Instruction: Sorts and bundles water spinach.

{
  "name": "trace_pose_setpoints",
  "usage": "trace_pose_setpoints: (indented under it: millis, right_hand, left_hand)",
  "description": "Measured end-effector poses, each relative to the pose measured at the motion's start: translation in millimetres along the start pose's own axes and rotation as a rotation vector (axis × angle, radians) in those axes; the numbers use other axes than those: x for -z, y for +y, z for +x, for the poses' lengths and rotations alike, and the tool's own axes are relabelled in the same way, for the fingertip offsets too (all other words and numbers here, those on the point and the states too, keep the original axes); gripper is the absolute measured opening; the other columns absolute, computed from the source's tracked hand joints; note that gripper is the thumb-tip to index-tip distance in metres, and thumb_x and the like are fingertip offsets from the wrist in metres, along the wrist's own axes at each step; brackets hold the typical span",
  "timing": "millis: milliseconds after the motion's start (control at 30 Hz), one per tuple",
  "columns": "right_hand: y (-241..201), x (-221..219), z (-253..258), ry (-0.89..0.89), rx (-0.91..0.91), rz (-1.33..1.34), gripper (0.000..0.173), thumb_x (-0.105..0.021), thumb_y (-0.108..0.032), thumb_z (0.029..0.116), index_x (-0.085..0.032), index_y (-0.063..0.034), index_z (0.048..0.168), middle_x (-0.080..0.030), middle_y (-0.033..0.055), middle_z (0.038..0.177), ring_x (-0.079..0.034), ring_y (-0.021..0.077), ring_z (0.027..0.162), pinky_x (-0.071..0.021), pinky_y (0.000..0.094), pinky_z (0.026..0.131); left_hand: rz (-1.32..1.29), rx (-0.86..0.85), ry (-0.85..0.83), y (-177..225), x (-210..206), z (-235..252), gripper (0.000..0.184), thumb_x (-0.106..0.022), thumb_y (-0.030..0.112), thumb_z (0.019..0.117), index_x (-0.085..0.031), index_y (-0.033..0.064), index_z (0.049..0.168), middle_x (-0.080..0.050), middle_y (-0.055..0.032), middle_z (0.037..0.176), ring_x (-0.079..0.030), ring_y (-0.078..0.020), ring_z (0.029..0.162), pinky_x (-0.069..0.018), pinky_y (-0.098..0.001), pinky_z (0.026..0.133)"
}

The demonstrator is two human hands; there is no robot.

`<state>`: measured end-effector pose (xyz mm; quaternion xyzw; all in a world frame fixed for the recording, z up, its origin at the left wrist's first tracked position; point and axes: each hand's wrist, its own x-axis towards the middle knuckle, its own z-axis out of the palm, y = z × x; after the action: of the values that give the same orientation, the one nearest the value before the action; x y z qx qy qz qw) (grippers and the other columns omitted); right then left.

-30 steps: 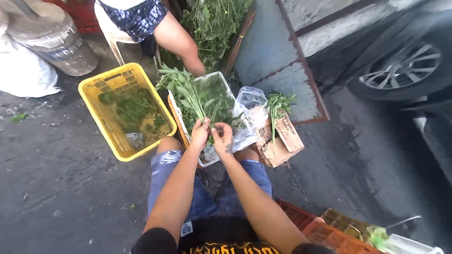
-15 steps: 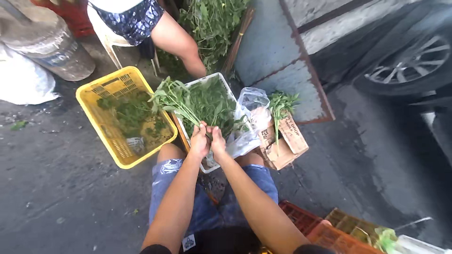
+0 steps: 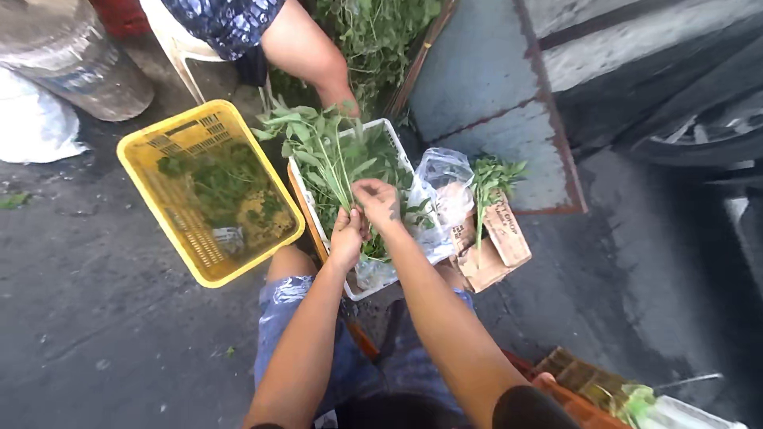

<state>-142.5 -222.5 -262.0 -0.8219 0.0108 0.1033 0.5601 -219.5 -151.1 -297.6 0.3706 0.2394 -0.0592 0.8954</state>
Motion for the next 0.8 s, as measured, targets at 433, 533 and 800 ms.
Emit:
trace_pose_setpoints:
  millis: [433,533,800]
  right_hand:
    - [21,14,21,0.160,-0.035,0.198,0.010,-0.082,-0.010,0.0854,-0.076,-0.0025,0.089,-0.074,0.0064,0.080,-0.069,0.0130,0.074,-0.0592,0.0332,0.072]
    - [43,51,8,0.125,0.048,-0.097,0.013,-0.078,-0.019,0.0901,-0.075,-0.0060,0.094,-0.073,0.0045,0.088,-0.069,0.0121,0.078,-0.0601,0.0351,0.076]
    - [39,69,-17,0.077,0.154,0.135,0.013,-0.062,-0.006,0.0998,-0.064,-0.0006,0.111,-0.070,0.0088,0.094,-0.069,0.0174,0.083,-0.0615,0.0358,0.076]
  left_hand:
    - [0.189,0.035,-0.110,4,4,2,0.021,-0.034,0.033,0.1127,-0.052,0.0211,0.113,-0.045,0.0028,0.075,-0.046,-0.0094,0.061,-0.0467,-0.0265,0.056]
    - [0.170,0.035,-0.140,8,-3,5,0.020,-0.035,0.028,0.1126,-0.054,0.0192,0.114,-0.046,0.0035,0.076,-0.048,-0.0100,0.064,-0.0475,-0.0281,0.061]
    - [0.234,0.123,-0.277,-15,-10,3,0.024,-0.039,0.034,0.1118,-0.057,0.0198,0.119,-0.050,-0.0004,0.077,-0.050,-0.0123,0.063,-0.0486,-0.0295,0.058]
